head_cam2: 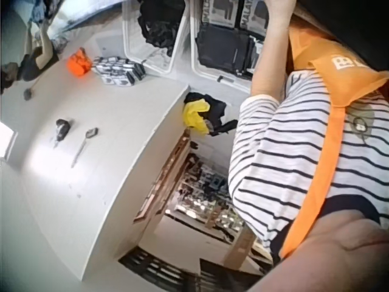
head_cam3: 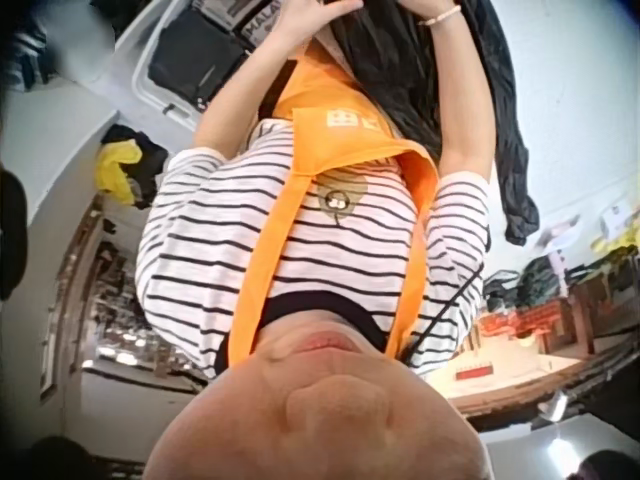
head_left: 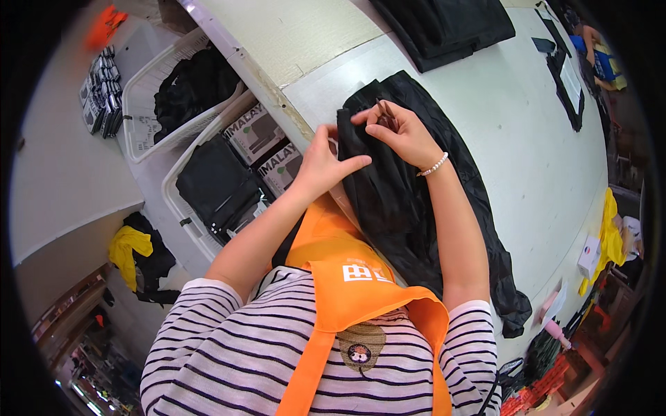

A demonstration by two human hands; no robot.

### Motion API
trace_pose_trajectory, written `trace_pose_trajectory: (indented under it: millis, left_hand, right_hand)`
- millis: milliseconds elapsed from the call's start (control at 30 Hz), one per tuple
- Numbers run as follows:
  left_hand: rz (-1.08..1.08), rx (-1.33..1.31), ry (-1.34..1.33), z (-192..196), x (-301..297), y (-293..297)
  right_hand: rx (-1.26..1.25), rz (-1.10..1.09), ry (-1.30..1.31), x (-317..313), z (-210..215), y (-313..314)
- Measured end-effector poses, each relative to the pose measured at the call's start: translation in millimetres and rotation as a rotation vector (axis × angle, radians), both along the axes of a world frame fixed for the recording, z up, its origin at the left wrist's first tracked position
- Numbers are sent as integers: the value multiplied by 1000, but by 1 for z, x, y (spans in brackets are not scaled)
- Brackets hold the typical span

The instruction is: The person repeatedly folds black trousers on a white table. They smooth the fabric, fold the legs together, fold the garment in half, and place the folded item into a stack. The process is repeated for multiple trousers.

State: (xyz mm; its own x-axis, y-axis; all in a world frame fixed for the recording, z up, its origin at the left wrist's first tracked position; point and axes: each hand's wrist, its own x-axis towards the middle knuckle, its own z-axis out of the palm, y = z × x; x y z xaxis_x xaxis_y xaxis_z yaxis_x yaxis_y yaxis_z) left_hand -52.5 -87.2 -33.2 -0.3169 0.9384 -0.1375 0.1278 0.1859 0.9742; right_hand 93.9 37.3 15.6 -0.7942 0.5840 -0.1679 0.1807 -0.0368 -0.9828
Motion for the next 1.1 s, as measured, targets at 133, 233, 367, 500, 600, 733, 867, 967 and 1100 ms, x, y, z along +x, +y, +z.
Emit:
trace_pose_trajectory:
  millis: [133,233,367,500,600,733,867,967,1100]
  left_hand:
    - [-116,35,-170,-6,-12,20]
    - [-187,-108,42,-2,-9,27]
    - [-317,-114,278,14,-13,36]
    - [-250,310,-90,9,-21,47]
    - [-434,430,220,17,-29,60]
    - [-543,193,119,22,-33,60]
    - [-532,-55,-207,18,-24,64]
    - [-489,-226,-271,26,-19,63]
    - [-351,-273,-400,27,-14,64]
  right_hand:
    - [2,-48,27,-5,-2,-9]
    - [40,-53,-68,-4,1,-3]
    - [155,-110,-133,10,6,7]
    - [22,-82,-133,23,3,11]
    - [-31,-69,-153,29,11,13]
    - [-72,-80,-131,32,18,17]
    - [-27,-220,-96,36,6,10]
    - [235,-357,-251,35,8,-6]
    - [545,-601,-264,51,5,-33]
